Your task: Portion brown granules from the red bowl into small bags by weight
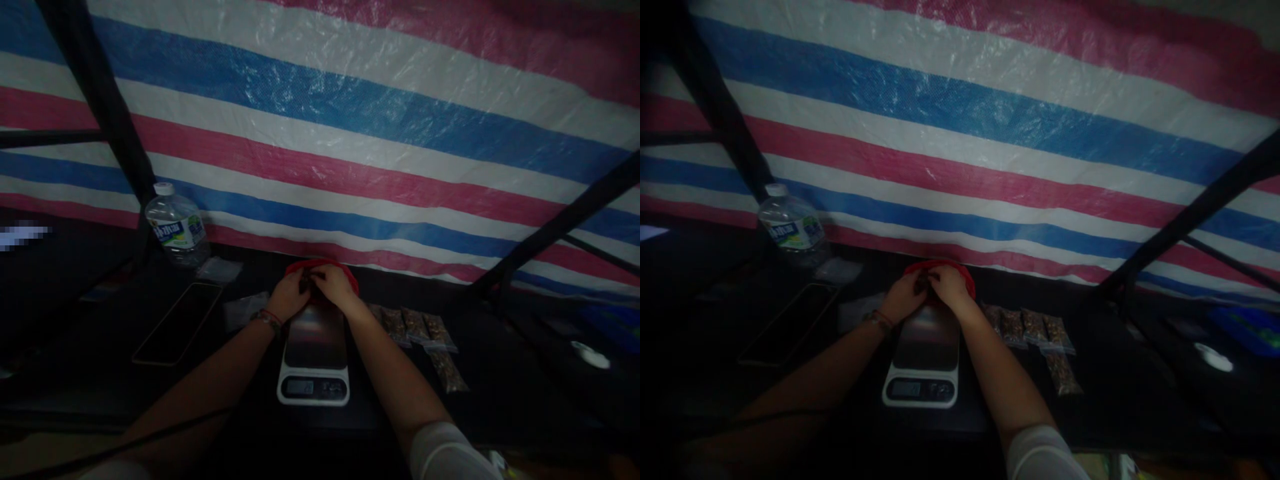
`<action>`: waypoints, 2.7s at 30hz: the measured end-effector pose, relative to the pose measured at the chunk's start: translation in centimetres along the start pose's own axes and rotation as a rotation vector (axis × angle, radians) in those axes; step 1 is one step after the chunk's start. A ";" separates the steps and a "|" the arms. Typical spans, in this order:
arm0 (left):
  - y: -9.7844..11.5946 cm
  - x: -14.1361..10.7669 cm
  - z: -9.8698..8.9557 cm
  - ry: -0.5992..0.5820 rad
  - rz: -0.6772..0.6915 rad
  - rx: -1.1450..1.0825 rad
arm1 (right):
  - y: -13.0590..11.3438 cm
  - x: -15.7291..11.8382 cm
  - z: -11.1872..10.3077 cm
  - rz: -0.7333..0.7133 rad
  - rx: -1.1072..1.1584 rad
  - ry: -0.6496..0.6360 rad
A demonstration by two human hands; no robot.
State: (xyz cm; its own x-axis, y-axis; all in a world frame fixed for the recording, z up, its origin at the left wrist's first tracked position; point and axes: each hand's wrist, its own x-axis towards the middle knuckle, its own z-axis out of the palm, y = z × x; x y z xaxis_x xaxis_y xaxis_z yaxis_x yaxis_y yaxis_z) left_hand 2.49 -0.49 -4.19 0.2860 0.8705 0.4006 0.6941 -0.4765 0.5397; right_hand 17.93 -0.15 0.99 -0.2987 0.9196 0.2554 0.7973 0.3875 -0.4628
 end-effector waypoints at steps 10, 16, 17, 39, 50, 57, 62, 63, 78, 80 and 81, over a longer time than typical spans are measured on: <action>0.3 0.0 -0.4 0.009 0.002 0.005 | -0.3 -0.1 -0.3 0.049 -0.045 -0.034; 0.4 0.0 -0.6 0.016 -0.031 -0.047 | -0.5 -0.2 -0.3 0.089 -0.024 0.006; 0.4 0.0 -0.6 0.017 -0.045 -0.048 | -0.5 -0.2 -0.3 0.089 -0.010 -0.004; -0.1 0.0 -0.1 -0.021 0.007 -0.033 | 0.2 -0.2 -0.1 0.054 -0.013 -0.050; -0.2 0.1 -0.2 -0.024 -0.025 -0.042 | 0.7 0.2 -0.8 0.116 0.023 0.029; 1.5 0.0 -3.0 -0.032 0.071 -0.040 | 0.7 0.2 -2.0 0.089 0.085 0.074; 3.1 -1.1 -5.7 -0.153 0.202 -0.036 | 0.7 0.2 -3.0 0.075 0.146 0.109; 3.4 -1.6 -6.0 -0.190 0.209 -0.043 | 0.6 0.2 -3.1 0.071 0.151 0.113; 0.0 -5.8 -9.8 -0.319 0.117 0.054 | -1.0 -0.6 -4.7 0.014 0.173 0.125; -0.8 -5.3 -10.2 -0.328 0.125 0.126 | -1.3 -0.8 -4.9 -0.001 0.170 0.118; -1.1 -5.1 -10.1 -0.307 0.117 0.155 | -1.5 -0.9 -5.0 -0.012 0.168 0.105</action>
State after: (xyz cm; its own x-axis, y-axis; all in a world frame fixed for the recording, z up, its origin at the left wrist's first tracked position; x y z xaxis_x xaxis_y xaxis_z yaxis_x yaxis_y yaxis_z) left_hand -6.41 -5.67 0.69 0.5378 0.8192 0.1992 0.7302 -0.5708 0.3756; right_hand 19.58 -1.86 5.68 -0.2445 0.9064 0.3445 0.6927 0.4119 -0.5920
